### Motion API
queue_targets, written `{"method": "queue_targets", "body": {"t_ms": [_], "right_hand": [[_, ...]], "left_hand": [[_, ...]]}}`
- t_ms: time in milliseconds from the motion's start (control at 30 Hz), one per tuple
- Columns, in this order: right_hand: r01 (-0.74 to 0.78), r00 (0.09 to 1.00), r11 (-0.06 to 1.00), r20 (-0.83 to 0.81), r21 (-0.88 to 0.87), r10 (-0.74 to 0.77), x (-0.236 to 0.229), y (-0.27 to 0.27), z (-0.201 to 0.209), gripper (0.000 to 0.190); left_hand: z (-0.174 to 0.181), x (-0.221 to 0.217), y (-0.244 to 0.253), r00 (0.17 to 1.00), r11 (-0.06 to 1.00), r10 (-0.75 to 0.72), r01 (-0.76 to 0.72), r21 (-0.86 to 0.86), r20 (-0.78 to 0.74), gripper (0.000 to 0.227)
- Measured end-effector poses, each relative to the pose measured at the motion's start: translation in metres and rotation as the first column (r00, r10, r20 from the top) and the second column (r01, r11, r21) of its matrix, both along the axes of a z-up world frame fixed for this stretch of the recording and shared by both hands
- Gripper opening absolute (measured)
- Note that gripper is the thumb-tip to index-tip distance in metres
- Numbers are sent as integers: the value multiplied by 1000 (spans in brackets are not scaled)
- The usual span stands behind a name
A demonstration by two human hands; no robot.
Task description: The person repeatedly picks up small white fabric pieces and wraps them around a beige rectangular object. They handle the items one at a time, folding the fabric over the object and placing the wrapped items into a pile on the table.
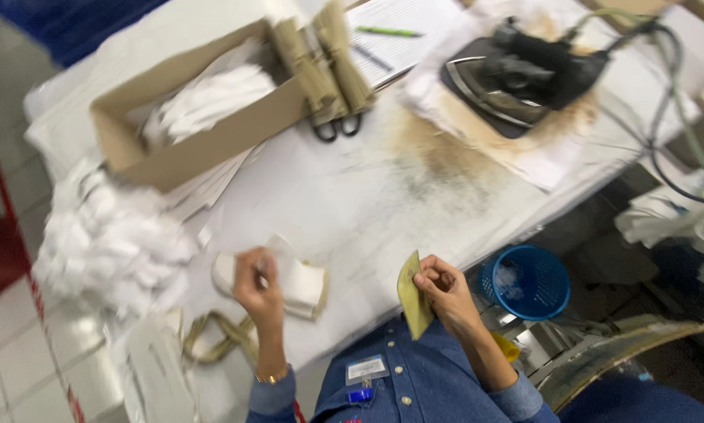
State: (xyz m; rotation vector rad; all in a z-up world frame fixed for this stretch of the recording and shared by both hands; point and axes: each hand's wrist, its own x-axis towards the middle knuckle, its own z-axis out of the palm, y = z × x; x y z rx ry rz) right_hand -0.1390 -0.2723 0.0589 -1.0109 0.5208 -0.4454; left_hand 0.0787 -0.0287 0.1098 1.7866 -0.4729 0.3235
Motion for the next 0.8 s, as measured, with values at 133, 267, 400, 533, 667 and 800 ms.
{"method": "queue_targets", "body": {"t_ms": [133,267,400,533,667,800], "right_hand": [[76,969,997,237,-13,-71,-8,-8,92,24],[126,943,945,331,-300,-21,-34,-18,114,18],[229,912,936,396,-268,-110,-46,-44,111,16],[273,917,926,361,-260,-169,-59,-76,114,15],[153,964,921,258,-359,-59,-82,-109,115,12],[163,961,891,273,-424,-46,-93,-128,131,3]], "left_hand": [[57,-62,-95,933,924,-361,359,-131,10,29],[99,-122,-149,721,697,-692,684,-215,48,15],[94,-150,-183,650,601,-760,700,-386,-5,38],[96,-160,-218,607,568,-794,717,-404,-40,27],[87,-164,-248,557,578,-800,619,-531,-222,16],[70,-175,-275,294,555,-832,469,-687,-471,26]]}}
